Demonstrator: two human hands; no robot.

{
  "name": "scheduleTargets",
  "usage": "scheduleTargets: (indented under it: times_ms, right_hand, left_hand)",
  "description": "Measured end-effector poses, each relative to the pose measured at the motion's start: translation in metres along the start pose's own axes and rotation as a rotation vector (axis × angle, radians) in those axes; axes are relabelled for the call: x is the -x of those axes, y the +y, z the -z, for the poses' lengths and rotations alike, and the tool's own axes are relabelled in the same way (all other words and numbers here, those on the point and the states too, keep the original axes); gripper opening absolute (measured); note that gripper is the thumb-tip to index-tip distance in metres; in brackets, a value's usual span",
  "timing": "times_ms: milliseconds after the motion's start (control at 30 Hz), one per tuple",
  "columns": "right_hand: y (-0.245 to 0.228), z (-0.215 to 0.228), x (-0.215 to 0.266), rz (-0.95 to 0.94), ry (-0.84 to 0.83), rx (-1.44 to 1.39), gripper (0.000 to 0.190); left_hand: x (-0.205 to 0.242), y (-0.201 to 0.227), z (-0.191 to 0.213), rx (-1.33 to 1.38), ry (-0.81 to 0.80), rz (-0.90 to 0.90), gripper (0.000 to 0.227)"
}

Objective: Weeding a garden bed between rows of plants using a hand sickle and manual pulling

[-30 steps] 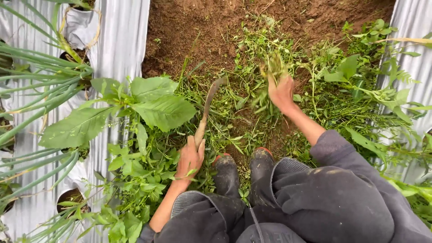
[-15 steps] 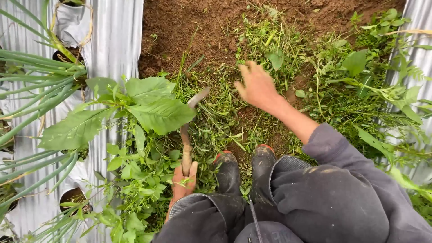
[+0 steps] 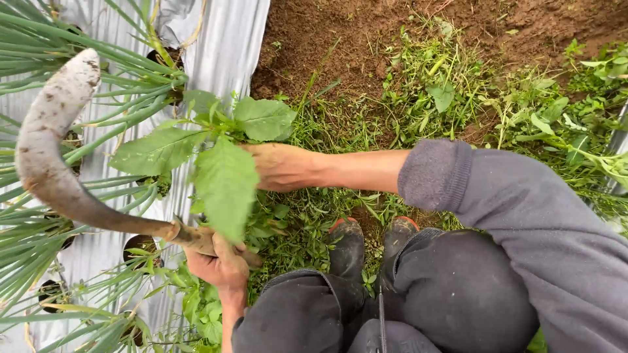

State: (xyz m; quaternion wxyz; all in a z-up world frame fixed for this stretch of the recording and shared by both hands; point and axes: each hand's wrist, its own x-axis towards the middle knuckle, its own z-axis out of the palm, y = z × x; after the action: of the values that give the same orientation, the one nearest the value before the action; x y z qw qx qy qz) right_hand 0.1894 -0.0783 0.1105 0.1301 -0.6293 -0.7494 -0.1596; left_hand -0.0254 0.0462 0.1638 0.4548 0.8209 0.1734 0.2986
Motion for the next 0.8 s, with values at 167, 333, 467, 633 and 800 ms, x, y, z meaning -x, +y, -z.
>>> scheduleTargets:
  times_ms: [167,333,467,633,800]
  right_hand:
    - [0.048,-0.011,0.005,-0.222,-0.216,0.074,0.029]
    - [0.033,-0.028,0.027,-0.544,-0.463,-0.042,0.041]
    - [0.023,-0.039,0.045,-0.598,-0.506,-0.059,0.043]
    - [0.026,-0.072,0.068,-0.592,-0.558,-0.151,0.048]
    - [0.013,-0.041,0.048,-0.491,-0.588,-0.434,0.038]
  left_hand:
    - [0.016,0.011,-0.004,-0.009,0.081,0.033,0.034]
    - [0.066,-0.033,-0.001,-0.402,-0.167,0.272,0.034]
    - [0.046,-0.005,-0.017,-0.472,-0.354,0.423,0.037]
    - [0.058,-0.043,-0.02,-1.09,-0.53,0.109,0.04]
    - [0.088,-0.062,0.031,-1.059,-0.589,0.054,0.029]
